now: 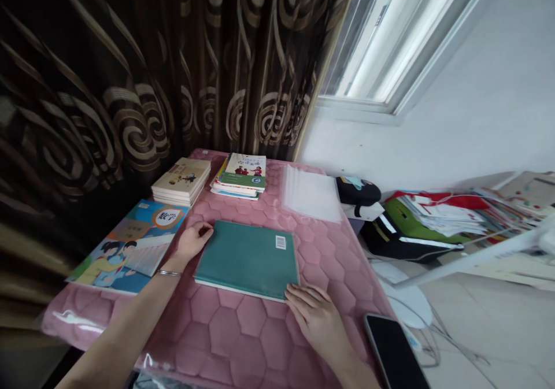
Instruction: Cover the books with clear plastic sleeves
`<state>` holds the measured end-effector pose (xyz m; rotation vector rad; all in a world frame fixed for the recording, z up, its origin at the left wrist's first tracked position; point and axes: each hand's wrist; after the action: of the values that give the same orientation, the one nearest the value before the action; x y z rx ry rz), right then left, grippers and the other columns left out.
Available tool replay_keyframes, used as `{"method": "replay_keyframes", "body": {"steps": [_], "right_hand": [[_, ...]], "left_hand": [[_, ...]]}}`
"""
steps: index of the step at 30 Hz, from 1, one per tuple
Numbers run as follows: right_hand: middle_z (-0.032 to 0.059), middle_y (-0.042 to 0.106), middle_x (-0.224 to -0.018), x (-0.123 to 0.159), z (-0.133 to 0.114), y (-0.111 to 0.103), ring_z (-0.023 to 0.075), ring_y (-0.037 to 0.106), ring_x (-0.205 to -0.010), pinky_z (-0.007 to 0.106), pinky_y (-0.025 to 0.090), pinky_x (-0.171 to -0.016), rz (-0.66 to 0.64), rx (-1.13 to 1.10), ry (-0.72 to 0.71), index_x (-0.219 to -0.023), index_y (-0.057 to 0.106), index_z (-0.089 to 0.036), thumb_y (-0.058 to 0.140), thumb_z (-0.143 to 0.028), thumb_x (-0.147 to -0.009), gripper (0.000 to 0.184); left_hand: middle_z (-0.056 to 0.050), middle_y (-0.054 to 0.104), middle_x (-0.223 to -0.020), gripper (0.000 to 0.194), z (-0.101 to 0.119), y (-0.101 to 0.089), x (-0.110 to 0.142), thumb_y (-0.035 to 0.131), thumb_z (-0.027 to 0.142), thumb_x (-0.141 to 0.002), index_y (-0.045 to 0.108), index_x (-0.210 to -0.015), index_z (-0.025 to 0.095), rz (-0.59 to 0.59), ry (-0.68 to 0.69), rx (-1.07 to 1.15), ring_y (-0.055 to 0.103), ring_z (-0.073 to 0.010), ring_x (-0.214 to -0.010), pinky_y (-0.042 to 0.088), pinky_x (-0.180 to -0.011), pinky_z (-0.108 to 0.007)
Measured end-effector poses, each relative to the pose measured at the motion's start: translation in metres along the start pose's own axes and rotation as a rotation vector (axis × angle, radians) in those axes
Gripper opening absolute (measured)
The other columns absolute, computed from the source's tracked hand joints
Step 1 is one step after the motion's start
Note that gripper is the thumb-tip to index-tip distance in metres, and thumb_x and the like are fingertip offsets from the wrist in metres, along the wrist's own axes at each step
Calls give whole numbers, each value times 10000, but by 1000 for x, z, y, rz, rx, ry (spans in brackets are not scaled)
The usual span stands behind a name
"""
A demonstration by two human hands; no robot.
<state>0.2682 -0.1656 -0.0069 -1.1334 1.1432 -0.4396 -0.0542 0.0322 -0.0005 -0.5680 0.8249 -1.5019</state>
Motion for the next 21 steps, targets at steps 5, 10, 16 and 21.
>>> {"method": "replay_keyframes", "body": {"steps": [5, 10, 16, 21], "right_hand": [[21, 750, -1016, 1, -1, 0, 163, 701, -891, 363, 524, -876, 19, 14, -25, -1020, 721, -247, 411, -163, -956, 328], [15, 740, -1052, -2, -1, -4, 166, 692, -891, 353, 507, -874, -47, 77, -79, -1008, 712, -236, 430, -104, -934, 321], [24, 736, -1049, -4, -1, -6, 180, 675, -915, 359, 481, -891, -75, 149, -106, -1019, 691, -201, 434, 17, -855, 376], [50, 735, -1002, -4, -7, -1, 190, 668, -884, 362, 470, -878, -63, 232, -124, -1077, 668, -162, 401, 46, -828, 419]], "left_hand": [[-1, 727, -1012, 152, -1, 1, 0, 569, 301, -857, 672, -949, 238, 3, -8, 5, 663, -169, -916, 465, -762, -239], [-9, 727, -1020, 153, -3, 2, -1, 574, 301, -857, 672, -956, 239, 13, 2, 11, 661, -177, -947, 465, -795, -243], [-9, 726, -987, 146, -4, 2, -2, 566, 304, -856, 669, -935, 236, 21, 25, 18, 661, -172, -920, 459, -778, -232], [-6, 723, -949, 136, -4, 2, -1, 571, 303, -847, 667, -914, 235, 33, 48, 14, 661, -167, -865, 453, -745, -227]]}}
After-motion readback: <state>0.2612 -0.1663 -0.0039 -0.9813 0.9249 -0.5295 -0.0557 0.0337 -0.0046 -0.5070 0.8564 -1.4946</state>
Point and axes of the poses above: each hand's wrist, its own x-axis away from the middle knuckle, its own y-axis out of the palm, z = x × y
